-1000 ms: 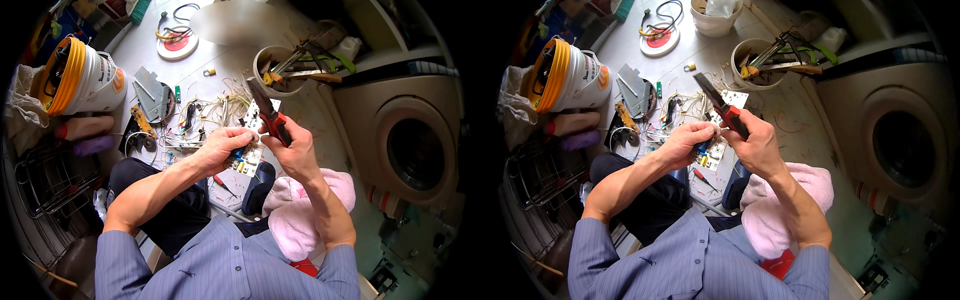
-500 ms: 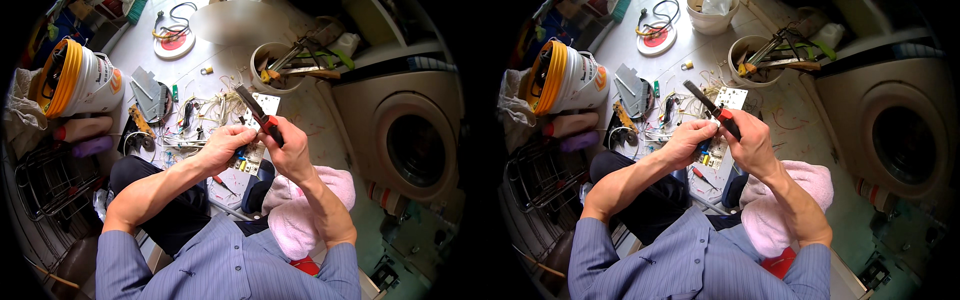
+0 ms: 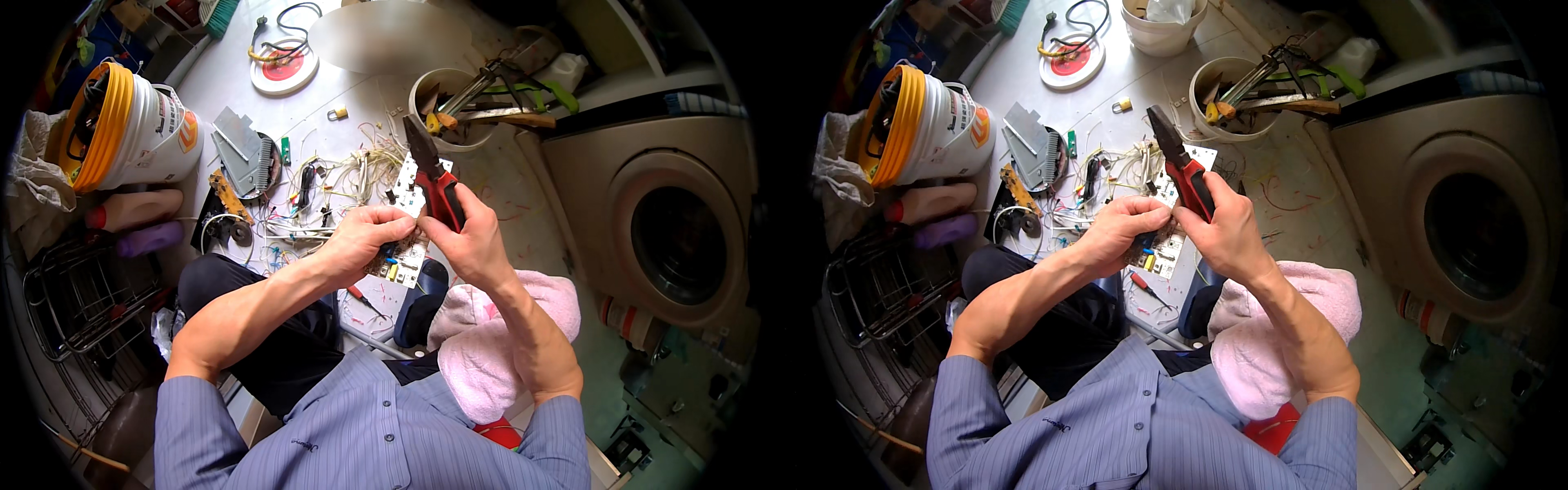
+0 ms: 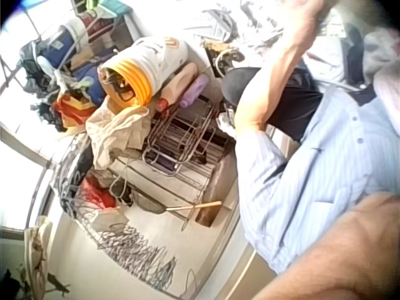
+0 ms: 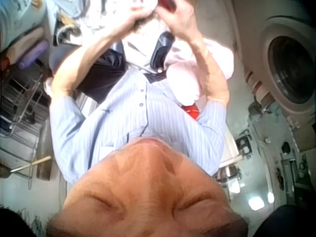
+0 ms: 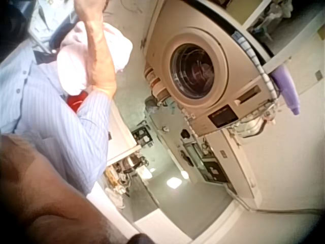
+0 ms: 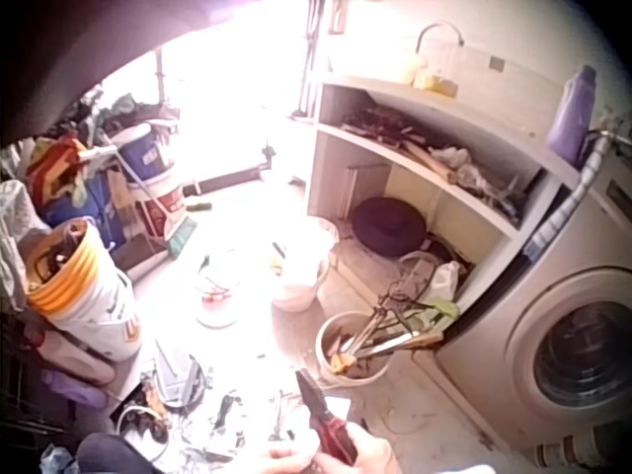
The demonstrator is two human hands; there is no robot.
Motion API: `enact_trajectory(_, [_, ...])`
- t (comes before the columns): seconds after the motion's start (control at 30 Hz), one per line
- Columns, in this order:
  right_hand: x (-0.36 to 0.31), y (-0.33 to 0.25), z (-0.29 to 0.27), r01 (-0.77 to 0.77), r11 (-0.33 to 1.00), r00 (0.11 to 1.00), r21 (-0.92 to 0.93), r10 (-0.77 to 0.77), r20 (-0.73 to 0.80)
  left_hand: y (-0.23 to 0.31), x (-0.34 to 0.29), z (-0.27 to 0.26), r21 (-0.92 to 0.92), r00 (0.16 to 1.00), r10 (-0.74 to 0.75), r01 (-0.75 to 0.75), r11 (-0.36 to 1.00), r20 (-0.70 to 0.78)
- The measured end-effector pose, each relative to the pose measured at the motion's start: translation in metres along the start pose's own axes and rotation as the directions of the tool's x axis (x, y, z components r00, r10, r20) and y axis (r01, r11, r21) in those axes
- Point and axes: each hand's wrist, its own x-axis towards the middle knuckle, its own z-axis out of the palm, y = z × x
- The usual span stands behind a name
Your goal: The person uses pliers to cut and pull wires on an electronic circuit board. They handle the board by hand and manipulate the attached wiring.
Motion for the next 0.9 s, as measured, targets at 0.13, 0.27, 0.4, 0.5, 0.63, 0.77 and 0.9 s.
enact_trajectory(0.13, [0.002, 0.000, 0.001, -0.064, 0.995, 0.998, 0.079, 0.064, 0.007, 0.000, -0.003, 0.002, -0.042, 1.000, -0.014, 0.014, 0.999, 0.002])
enact_trajectory(0.27, [0.005, -0.002, -0.005, -0.170, 0.976, 0.984, 0.133, 0.161, 0.080, 0.001, -0.005, 0.005, -0.101, 0.999, -0.048, 0.049, 0.994, 0.012])
enact_trajectory(0.4, [0.006, -0.001, -0.011, -0.160, 0.978, 0.981, 0.136, 0.143, 0.131, 0.002, -0.007, 0.007, -0.137, 0.998, -0.070, 0.070, 0.988, 0.006])
enact_trajectory(0.5, [0.005, -0.001, -0.011, -0.144, 0.980, 0.984, 0.140, 0.126, 0.129, 0.002, -0.007, 0.009, -0.126, 0.998, -0.064, 0.063, 0.990, -0.005])
enact_trajectory(0.63, [0.004, 0.004, -0.006, -0.125, 0.982, 0.989, 0.142, 0.113, 0.093, -0.003, -0.005, 0.006, -0.093, 0.999, -0.041, 0.041, 0.995, 0.001])
enact_trajectory(0.77, [0.004, 0.001, -0.007, -0.201, 0.973, 0.977, 0.116, 0.190, 0.101, 0.000, -0.007, 0.009, -0.137, 0.999, -0.044, 0.045, 0.990, 0.013])
enact_trajectory(0.9, [0.004, 0.001, -0.006, -0.186, 0.974, 0.980, 0.130, 0.175, 0.092, 0.002, -0.008, 0.007, -0.131, 0.999, -0.033, 0.037, 0.991, 0.033])
